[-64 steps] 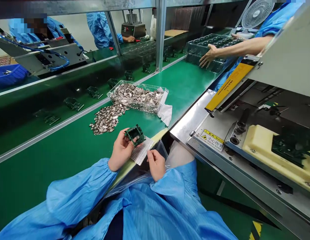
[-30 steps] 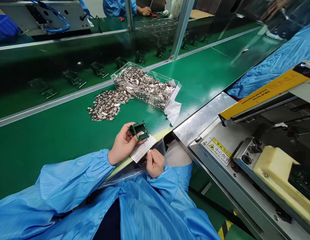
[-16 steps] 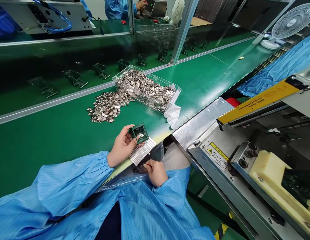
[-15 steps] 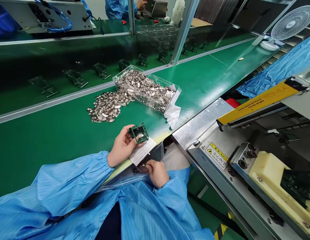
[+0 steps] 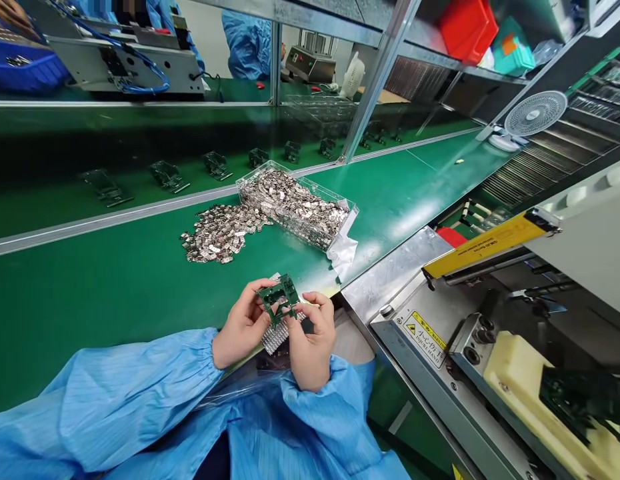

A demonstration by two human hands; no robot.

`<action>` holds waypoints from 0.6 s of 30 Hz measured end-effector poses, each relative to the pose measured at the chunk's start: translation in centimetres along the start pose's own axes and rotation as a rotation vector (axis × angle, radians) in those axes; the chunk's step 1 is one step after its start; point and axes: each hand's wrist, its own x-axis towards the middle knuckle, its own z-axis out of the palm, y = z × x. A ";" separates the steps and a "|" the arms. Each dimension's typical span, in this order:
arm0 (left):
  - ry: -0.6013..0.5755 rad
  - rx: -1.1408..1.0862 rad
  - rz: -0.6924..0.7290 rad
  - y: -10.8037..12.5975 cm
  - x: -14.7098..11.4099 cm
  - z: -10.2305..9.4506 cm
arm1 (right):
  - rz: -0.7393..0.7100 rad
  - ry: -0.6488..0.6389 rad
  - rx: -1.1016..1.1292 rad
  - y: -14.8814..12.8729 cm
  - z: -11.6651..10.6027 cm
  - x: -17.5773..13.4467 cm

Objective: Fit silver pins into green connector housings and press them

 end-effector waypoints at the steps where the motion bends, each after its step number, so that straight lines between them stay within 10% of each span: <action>1: 0.000 0.003 0.009 0.0 -0.1 0.0 | 0.002 0.002 -0.015 0.1 0.5 -0.1; 9: 0.013 0.134 -0.029 -0.3 -0.5 -0.2 | 0.046 -0.012 -0.035 0.3 0.9 0.2; 18: -0.092 0.150 0.049 0.1 -0.4 -0.4 | 0.284 -0.155 0.441 1.1 0.4 0.2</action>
